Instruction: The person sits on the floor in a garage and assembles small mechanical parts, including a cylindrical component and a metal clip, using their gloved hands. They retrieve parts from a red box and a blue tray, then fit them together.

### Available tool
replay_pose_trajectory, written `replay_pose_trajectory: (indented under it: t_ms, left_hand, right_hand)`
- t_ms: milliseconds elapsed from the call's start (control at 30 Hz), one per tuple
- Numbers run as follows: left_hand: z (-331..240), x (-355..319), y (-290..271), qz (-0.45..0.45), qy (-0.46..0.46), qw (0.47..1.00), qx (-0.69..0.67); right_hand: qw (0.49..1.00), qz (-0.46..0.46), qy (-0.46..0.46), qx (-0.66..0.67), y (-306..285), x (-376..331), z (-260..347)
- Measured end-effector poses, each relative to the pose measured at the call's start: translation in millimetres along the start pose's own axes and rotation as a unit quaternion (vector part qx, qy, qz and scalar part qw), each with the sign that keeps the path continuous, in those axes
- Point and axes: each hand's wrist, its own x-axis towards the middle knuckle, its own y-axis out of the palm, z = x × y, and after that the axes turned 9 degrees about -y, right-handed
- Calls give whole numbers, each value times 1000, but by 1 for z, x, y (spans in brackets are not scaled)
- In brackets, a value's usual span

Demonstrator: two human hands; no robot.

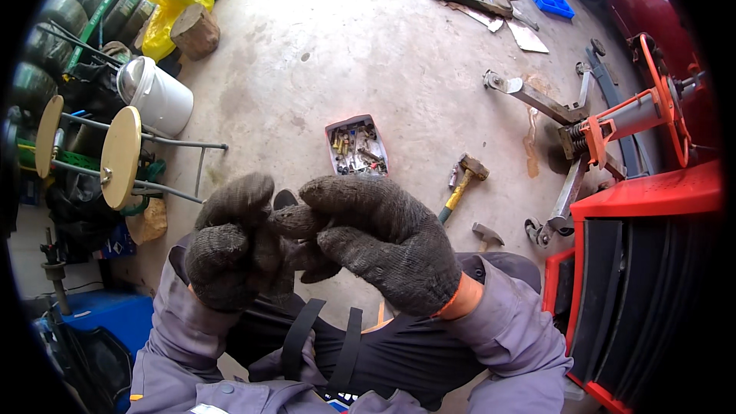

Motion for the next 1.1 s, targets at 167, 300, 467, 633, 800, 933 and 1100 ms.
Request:
replay_pose_trajectory:
  t_ms: [167, 300, 467, 633, 800, 933, 1100]
  left_hand:
    - [-3, 1, 9, 26, -40, 998, -36]
    - [1, 5, 18, -59, -49, 997, -24]
    - [-2, 5, 20, -100, -57, 973, 198]
    - [2, 2, 28, -56, 81, 880, 465]
    - [-1, 0, 23, -2, 96, 832, 546]
    - [5, 5, 12, 29, 163, 824, 542]
    - [8, 0, 10, 49, 168, 821, 543]
  right_hand:
    - [990, -29, -93, -100, 5, 6, 4]
    - [997, 29, -72, -8, 1, 4, 8]
    - [989, -26, 3, -144, 11, 3, 13]
    - [985, -13, 69, -159, 4, 3, 11]
    - [979, 72, 90, -168, -7, 4, 12]
    - [972, 69, 96, -202, -2, 1, 13]
    - [937, 173, 52, -299, -5, -1, 9]
